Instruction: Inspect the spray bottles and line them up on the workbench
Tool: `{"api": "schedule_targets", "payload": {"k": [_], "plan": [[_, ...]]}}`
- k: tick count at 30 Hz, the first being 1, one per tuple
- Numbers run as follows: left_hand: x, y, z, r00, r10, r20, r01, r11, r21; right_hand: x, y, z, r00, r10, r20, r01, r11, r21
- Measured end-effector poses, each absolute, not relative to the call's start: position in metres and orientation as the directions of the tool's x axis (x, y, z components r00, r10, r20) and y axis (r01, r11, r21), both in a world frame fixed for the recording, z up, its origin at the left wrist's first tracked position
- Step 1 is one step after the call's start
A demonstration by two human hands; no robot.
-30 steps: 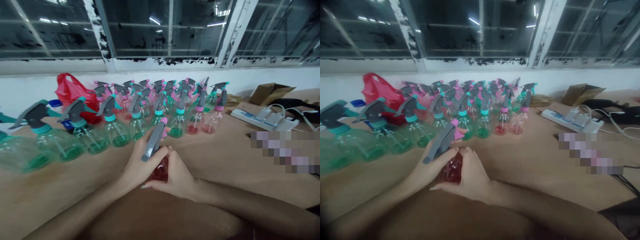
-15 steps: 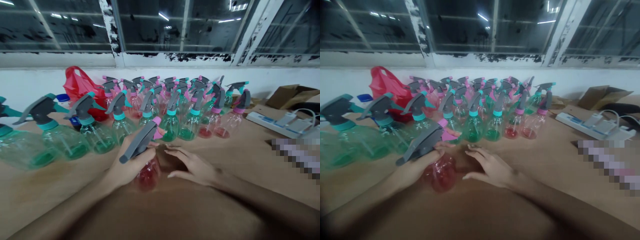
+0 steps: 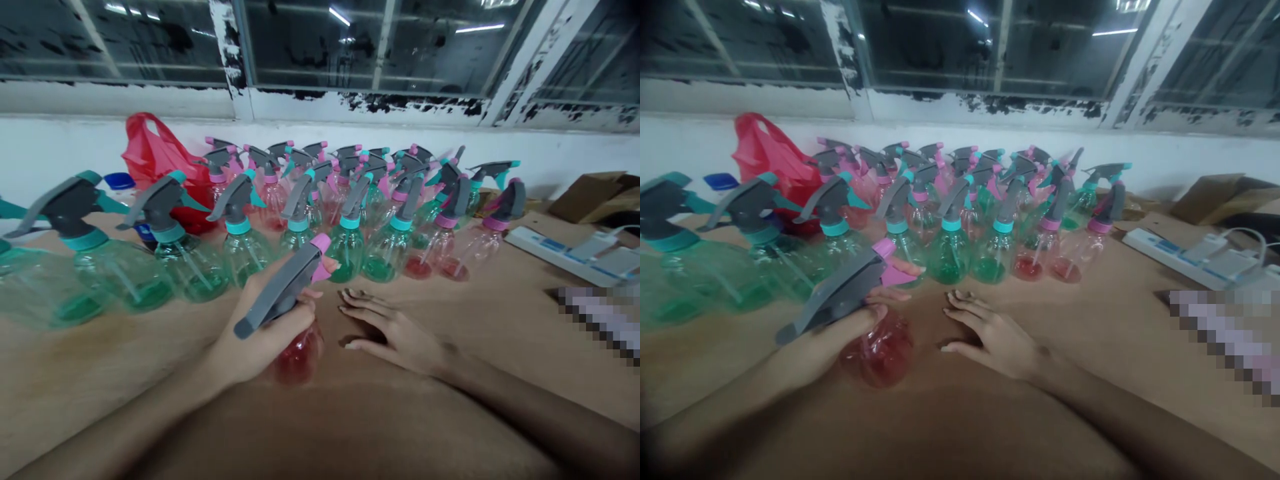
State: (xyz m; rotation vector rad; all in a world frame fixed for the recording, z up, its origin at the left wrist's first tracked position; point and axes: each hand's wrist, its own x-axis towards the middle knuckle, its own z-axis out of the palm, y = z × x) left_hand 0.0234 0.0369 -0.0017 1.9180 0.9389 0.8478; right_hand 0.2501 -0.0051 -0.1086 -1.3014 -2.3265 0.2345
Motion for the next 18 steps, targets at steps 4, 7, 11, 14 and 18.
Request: {"api": "schedule_targets", "payload": {"k": [4, 7, 11, 14, 18], "plan": [[0.0224, 0.0365, -0.0017, 0.507, 0.832, 0.223, 0.302, -0.414, 0.859, 0.2509, -0.0043, -0.1108, -0.444, 0.844, 0.301, 0.765, 0.532, -0.364], [0.0222, 0.0372, -0.0018, 0.523, 0.819, 0.237, 0.287, -0.431, 0.856, 0.2511, -0.0039, -0.1119, -0.446, 0.845, 0.294, 0.767, 0.530, -0.361], [0.0231, 0.0377, -0.0012, 0.551, 0.793, 0.261, 0.247, -0.454, 0.856, 0.2511, -0.0043, -0.1115, -0.450, 0.842, 0.296, 0.761, 0.535, -0.367], [0.0237, 0.0373, -0.0004, 0.562, 0.776, 0.287, 0.210, -0.469, 0.858, 0.2509, -0.0050, -0.1110, -0.447, 0.845, 0.295, 0.763, 0.532, -0.368], [0.0235, 0.0371, -0.0006, 0.542, 0.794, 0.275, 0.246, -0.463, 0.852, 0.2505, -0.0053, -0.1108, -0.439, 0.844, 0.309, 0.761, 0.532, -0.372]]}}
